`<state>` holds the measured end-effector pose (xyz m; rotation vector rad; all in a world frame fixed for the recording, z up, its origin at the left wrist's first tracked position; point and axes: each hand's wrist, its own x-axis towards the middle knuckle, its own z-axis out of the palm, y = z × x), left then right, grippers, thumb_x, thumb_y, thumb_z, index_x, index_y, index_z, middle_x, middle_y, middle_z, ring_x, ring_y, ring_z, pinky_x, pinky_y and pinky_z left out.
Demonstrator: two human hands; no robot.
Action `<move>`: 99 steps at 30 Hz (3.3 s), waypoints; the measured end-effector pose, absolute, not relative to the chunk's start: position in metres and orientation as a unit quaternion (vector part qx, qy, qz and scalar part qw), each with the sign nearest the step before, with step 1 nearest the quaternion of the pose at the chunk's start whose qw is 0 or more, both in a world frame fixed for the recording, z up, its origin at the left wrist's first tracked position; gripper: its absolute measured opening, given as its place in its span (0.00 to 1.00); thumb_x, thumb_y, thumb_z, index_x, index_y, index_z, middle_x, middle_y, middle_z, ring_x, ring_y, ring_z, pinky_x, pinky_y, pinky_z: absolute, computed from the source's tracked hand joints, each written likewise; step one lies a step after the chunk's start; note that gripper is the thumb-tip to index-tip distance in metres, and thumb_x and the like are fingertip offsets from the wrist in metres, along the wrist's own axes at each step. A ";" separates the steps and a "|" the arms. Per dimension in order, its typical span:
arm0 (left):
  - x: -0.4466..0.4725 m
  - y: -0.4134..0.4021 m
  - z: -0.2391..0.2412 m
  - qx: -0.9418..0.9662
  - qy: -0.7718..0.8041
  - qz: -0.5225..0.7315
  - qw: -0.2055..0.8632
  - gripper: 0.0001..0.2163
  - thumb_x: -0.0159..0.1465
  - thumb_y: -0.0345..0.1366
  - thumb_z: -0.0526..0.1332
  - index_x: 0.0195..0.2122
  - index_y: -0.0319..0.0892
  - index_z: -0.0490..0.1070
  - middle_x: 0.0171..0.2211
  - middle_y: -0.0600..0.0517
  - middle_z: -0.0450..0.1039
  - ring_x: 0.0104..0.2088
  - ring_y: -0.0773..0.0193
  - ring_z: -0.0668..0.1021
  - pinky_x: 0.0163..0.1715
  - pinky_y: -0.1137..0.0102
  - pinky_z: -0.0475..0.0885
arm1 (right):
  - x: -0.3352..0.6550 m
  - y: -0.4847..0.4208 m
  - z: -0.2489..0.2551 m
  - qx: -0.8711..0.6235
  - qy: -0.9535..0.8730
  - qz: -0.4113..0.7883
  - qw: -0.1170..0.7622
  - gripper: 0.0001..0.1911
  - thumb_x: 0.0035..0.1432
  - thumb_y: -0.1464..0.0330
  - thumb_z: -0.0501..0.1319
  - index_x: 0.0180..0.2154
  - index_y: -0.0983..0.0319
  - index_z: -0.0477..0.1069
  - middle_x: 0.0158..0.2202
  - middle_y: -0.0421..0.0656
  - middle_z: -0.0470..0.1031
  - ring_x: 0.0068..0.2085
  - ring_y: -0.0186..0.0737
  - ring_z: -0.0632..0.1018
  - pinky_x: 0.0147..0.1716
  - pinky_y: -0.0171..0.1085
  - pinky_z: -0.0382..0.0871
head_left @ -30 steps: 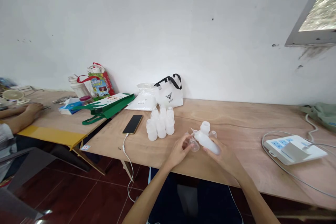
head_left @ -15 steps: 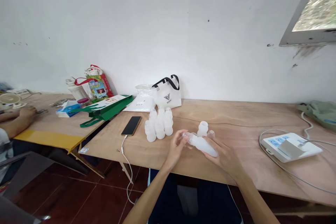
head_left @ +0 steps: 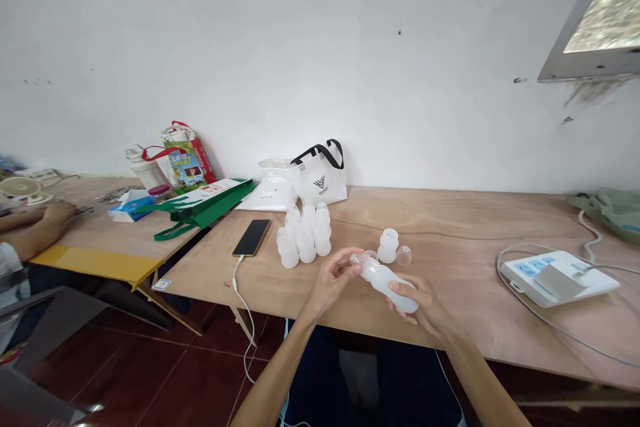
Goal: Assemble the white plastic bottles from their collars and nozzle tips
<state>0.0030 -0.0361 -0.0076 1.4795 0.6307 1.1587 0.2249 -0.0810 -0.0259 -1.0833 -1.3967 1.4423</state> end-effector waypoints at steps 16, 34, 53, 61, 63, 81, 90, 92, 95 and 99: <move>-0.008 -0.048 0.013 0.717 0.357 0.469 0.371 0.20 0.67 0.43 0.65 0.59 0.49 0.69 0.58 0.46 0.73 0.54 0.55 0.78 0.56 0.59 0.74 | 0.208 -0.081 -0.024 -0.482 -0.703 0.356 0.383 0.30 0.63 0.50 0.64 0.62 0.51 0.65 0.65 0.46 0.67 0.60 0.52 0.73 0.61 0.55 0.66; -0.084 -0.044 0.043 0.714 0.626 0.309 0.053 0.13 0.66 0.40 0.63 0.52 0.50 0.73 0.42 0.51 0.79 0.39 0.56 0.81 0.34 0.67 0.71 | 0.200 -0.071 -0.044 -0.524 -0.699 0.291 0.391 0.18 0.68 0.52 0.56 0.44 0.56 0.78 0.36 0.42 0.82 0.34 0.44 0.80 0.37 0.41 0.74; -0.057 -0.058 0.045 0.751 0.539 0.361 0.125 0.13 0.70 0.44 0.60 0.53 0.49 0.71 0.44 0.52 0.77 0.37 0.58 0.79 0.38 0.65 0.73 | 0.212 -0.059 -0.072 -0.524 -0.761 0.147 0.354 0.15 0.72 0.59 0.51 0.45 0.55 0.75 0.45 0.45 0.79 0.44 0.48 0.80 0.45 0.46 0.75; -0.002 -0.029 -0.031 0.874 0.413 0.205 0.154 0.08 0.72 0.37 0.57 0.47 0.47 0.74 0.49 0.49 0.76 0.51 0.54 0.76 0.52 0.61 0.69 | 0.239 -0.050 -0.090 -0.596 -0.769 -0.025 0.229 0.18 0.74 0.62 0.47 0.46 0.56 0.76 0.47 0.45 0.78 0.40 0.44 0.82 0.36 0.40 0.73; 0.006 -0.027 -0.041 0.876 0.419 0.200 0.132 0.07 0.72 0.36 0.56 0.45 0.46 0.74 0.48 0.50 0.76 0.51 0.55 0.76 0.53 0.60 0.68 | 0.240 -0.048 -0.094 -0.593 -0.770 -0.056 0.230 0.18 0.74 0.64 0.48 0.46 0.56 0.76 0.45 0.46 0.78 0.41 0.45 0.82 0.35 0.39 0.72; 0.012 -0.025 -0.054 0.871 0.423 0.225 0.103 0.07 0.73 0.36 0.56 0.47 0.48 0.72 0.50 0.52 0.75 0.52 0.56 0.75 0.52 0.60 0.67 | 0.241 -0.046 -0.096 -0.586 -0.777 -0.053 0.226 0.17 0.74 0.62 0.48 0.46 0.54 0.75 0.47 0.45 0.76 0.41 0.45 0.80 0.38 0.42 0.73; 0.011 -0.020 -0.055 0.874 0.421 0.216 0.106 0.07 0.73 0.37 0.56 0.48 0.48 0.72 0.51 0.51 0.75 0.53 0.54 0.74 0.52 0.58 0.67 | 0.236 -0.049 -0.082 -0.597 -0.770 -0.045 0.223 0.13 0.73 0.64 0.52 0.45 0.54 0.75 0.45 0.44 0.76 0.41 0.44 0.80 0.37 0.40 0.71; 0.012 -0.019 -0.054 0.873 0.422 0.217 0.113 0.07 0.73 0.36 0.55 0.47 0.48 0.72 0.53 0.51 0.74 0.54 0.54 0.74 0.53 0.58 0.67 | 0.234 -0.051 -0.078 -0.599 -0.767 -0.039 0.227 0.11 0.72 0.65 0.53 0.45 0.55 0.75 0.46 0.44 0.76 0.41 0.43 0.80 0.37 0.39 0.70; 0.012 -0.019 -0.055 0.872 0.421 0.221 0.115 0.08 0.73 0.37 0.55 0.47 0.49 0.72 0.54 0.50 0.74 0.54 0.54 0.75 0.53 0.58 0.67 | 0.233 -0.052 -0.074 -0.602 -0.764 -0.032 0.229 0.11 0.72 0.66 0.53 0.45 0.55 0.75 0.46 0.44 0.76 0.42 0.44 0.79 0.37 0.39 0.70; 0.012 -0.018 -0.057 0.872 0.420 0.224 0.112 0.08 0.73 0.37 0.55 0.47 0.49 0.72 0.54 0.51 0.74 0.53 0.55 0.75 0.52 0.58 0.67 | 0.232 -0.052 -0.075 -0.605 -0.764 -0.027 0.223 0.12 0.73 0.65 0.52 0.45 0.55 0.75 0.46 0.44 0.76 0.40 0.43 0.79 0.37 0.40 0.69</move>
